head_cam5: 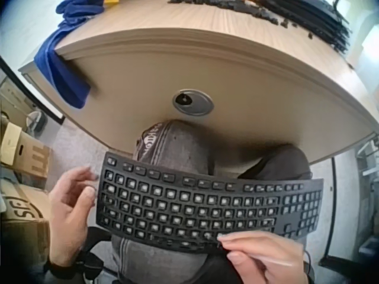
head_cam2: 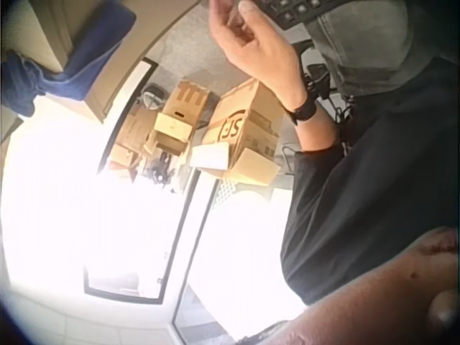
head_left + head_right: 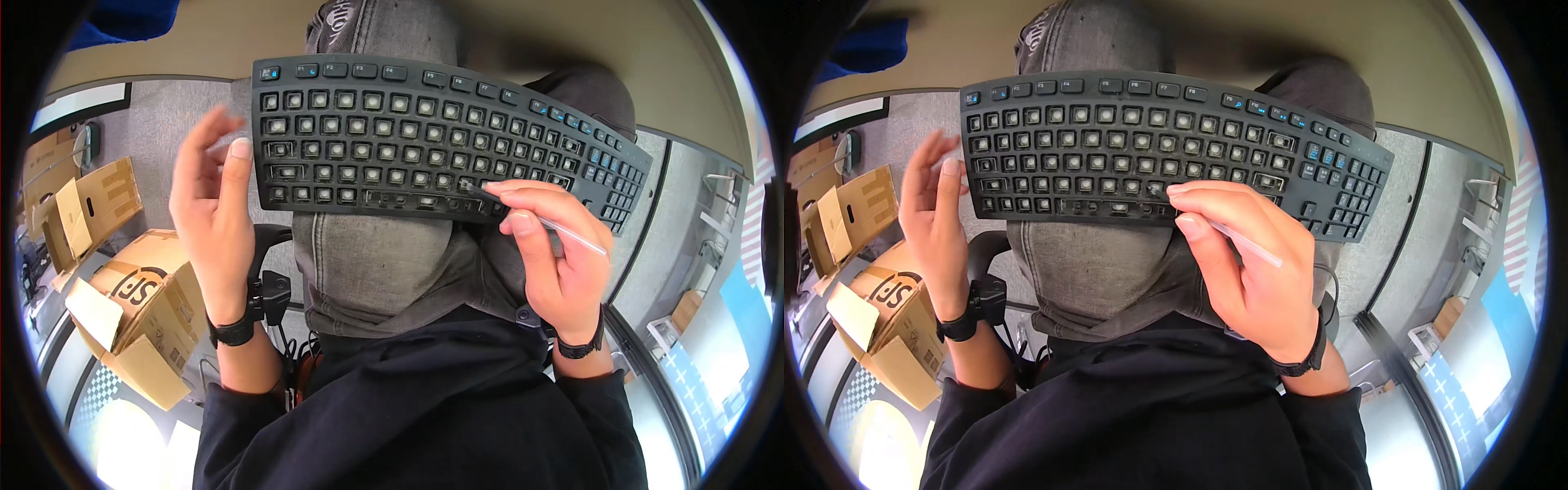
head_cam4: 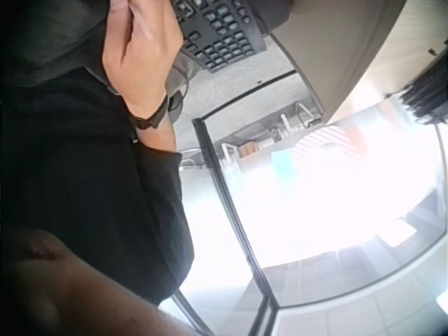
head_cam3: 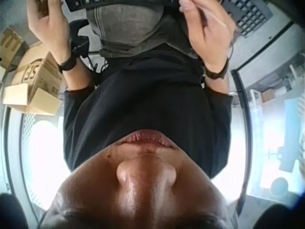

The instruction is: Repairing and cleaning mechanical keyboard stabilizers and keys.

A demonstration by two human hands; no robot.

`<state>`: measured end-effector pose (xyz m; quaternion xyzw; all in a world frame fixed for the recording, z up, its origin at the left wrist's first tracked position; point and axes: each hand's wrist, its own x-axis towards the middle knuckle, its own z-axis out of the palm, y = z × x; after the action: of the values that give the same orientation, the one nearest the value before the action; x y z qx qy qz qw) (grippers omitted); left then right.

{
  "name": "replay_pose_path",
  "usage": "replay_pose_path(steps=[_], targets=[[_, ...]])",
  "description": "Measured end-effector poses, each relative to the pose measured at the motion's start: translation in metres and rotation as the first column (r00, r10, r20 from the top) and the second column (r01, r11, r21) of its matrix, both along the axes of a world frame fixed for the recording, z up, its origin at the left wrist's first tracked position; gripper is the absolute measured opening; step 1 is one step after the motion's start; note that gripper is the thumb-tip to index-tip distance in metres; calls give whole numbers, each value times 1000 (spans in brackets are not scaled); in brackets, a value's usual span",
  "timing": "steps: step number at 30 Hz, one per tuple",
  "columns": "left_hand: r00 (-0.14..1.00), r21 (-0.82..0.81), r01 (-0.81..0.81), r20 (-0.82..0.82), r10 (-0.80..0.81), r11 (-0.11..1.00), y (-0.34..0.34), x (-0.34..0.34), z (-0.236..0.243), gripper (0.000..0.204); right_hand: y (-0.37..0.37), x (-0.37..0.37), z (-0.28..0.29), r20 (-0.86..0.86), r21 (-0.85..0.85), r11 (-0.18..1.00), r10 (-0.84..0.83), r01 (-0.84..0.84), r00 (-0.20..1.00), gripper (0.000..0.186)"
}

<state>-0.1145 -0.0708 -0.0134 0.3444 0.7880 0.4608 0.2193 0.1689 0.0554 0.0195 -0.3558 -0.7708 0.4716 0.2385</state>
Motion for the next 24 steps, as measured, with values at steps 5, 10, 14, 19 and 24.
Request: replay_pose_path(steps=[5, 10, 14, 19, 24], targets=[[995, -85, -1, 102, 10, 996, 0, 5, -2, 28, 1, -2, -3, 8, 27, 1000, 1, -2, 1000, 12], [996, -67, -19, 83, 25, 998, 2, 6, -4, 28, 2, -3, -3, 35, 120, 990, 70, -73, 997, 12], [998, -84, -3, 62, 8, 996, 1, 4, -6, 28, 4, -1, -4, 26, 125, 992, 23, -26, 999, 12], [997, -57, -3, 72, 7, 998, 1, 4, -6, 29, 5, 0, -3, 26, 136, 989, 52, -55, 998, 11], [997, -42, 6, 75, -3, 999, 2, 4, -8, 30, 8, -3, -6, 14, 273, 959, 72, -73, 997, 13]])
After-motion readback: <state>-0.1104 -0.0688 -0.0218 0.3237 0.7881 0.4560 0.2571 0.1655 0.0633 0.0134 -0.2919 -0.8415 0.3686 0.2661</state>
